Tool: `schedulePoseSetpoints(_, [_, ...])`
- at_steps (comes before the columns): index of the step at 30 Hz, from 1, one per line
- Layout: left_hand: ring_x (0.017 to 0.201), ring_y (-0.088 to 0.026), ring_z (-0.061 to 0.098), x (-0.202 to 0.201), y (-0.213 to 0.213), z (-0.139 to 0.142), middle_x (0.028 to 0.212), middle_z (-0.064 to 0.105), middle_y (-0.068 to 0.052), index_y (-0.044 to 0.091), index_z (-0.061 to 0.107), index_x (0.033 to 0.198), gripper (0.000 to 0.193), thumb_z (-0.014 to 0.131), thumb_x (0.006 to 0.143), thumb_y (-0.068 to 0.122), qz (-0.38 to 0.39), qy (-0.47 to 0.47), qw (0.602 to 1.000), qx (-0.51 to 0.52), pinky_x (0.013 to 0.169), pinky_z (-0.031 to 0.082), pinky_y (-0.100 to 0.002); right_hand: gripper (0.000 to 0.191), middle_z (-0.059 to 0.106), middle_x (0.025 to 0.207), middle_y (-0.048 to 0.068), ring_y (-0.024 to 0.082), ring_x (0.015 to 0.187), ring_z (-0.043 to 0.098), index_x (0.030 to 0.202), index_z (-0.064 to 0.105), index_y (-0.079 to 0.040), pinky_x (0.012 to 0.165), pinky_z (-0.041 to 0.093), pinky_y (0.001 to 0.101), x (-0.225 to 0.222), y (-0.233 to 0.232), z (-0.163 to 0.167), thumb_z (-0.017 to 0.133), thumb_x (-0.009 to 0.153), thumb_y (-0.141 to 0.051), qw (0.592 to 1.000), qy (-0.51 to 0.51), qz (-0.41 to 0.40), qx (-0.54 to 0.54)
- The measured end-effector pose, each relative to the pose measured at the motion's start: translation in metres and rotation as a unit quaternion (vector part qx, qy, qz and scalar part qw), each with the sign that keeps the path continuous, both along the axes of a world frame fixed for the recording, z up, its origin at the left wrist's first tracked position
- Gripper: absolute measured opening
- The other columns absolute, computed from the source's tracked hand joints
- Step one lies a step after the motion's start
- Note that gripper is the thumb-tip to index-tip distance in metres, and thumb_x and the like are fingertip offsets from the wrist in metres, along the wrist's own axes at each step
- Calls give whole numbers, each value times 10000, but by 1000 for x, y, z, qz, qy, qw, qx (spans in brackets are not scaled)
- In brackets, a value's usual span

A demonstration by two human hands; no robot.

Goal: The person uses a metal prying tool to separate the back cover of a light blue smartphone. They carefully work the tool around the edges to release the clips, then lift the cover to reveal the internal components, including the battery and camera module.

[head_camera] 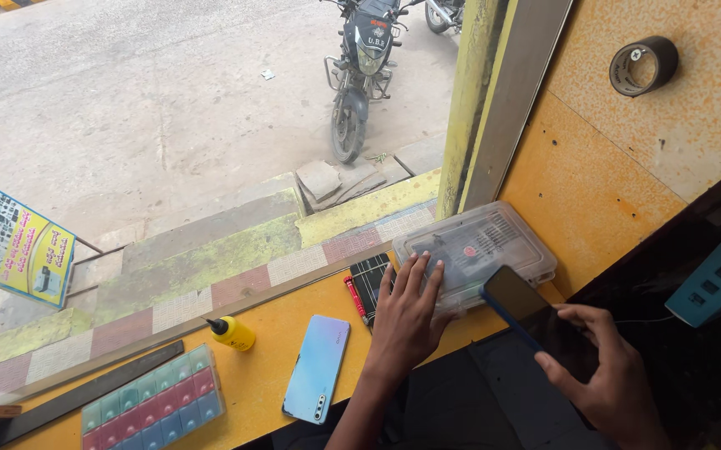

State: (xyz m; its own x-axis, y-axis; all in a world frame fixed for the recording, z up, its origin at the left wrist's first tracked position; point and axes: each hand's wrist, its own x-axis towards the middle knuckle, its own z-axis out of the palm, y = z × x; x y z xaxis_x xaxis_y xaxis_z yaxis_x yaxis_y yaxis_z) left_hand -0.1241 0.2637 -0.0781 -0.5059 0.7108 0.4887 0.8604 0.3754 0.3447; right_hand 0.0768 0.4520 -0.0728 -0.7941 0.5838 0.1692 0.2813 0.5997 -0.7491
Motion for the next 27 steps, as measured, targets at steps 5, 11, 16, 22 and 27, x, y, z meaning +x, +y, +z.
schedulePoseSetpoints(5, [1379,-341,516,-12,5,-5,1402,611,-149,77,678,1247,509,797,854,378,-31,9,999,35,1189,351,-536,777,682,1260,129,322,1267,609,1321,560,-138,1104,415,558,25,-3,-17,880,653,-374,992,-93,76,-28])
schedulePoseSetpoints(11, [1238,-329,633,-19,9,0,1295,658,-124,62,703,1211,429,815,846,258,-35,-18,994,104,1141,432,-513,745,695,1198,65,251,1275,633,1315,573,-203,1146,449,516,17,-8,-43,888,680,-433,974,-213,82,1])
schedulePoseSetpoints(16, [1148,-309,653,-28,14,11,1261,686,-126,74,721,1189,405,756,786,78,29,4,987,159,953,536,-447,675,700,1272,40,241,1292,612,1255,621,-205,1119,451,518,29,19,-49,897,674,-409,970,-218,99,-35])
schedulePoseSetpoints(22, [793,-234,624,-24,29,3,911,600,-93,44,710,1131,265,765,875,90,113,-19,966,232,631,510,-392,540,607,1093,83,222,1233,597,1195,649,-174,1169,421,503,72,72,-65,900,740,-321,935,-295,106,-168])
schedulePoseSetpoints(27, [715,-187,663,-26,28,-9,883,625,-73,48,693,1202,272,700,931,33,82,-75,952,286,618,531,-358,457,674,1040,185,297,1052,686,1078,639,-62,1015,610,516,91,95,-69,914,796,-293,901,-370,-17,-226])
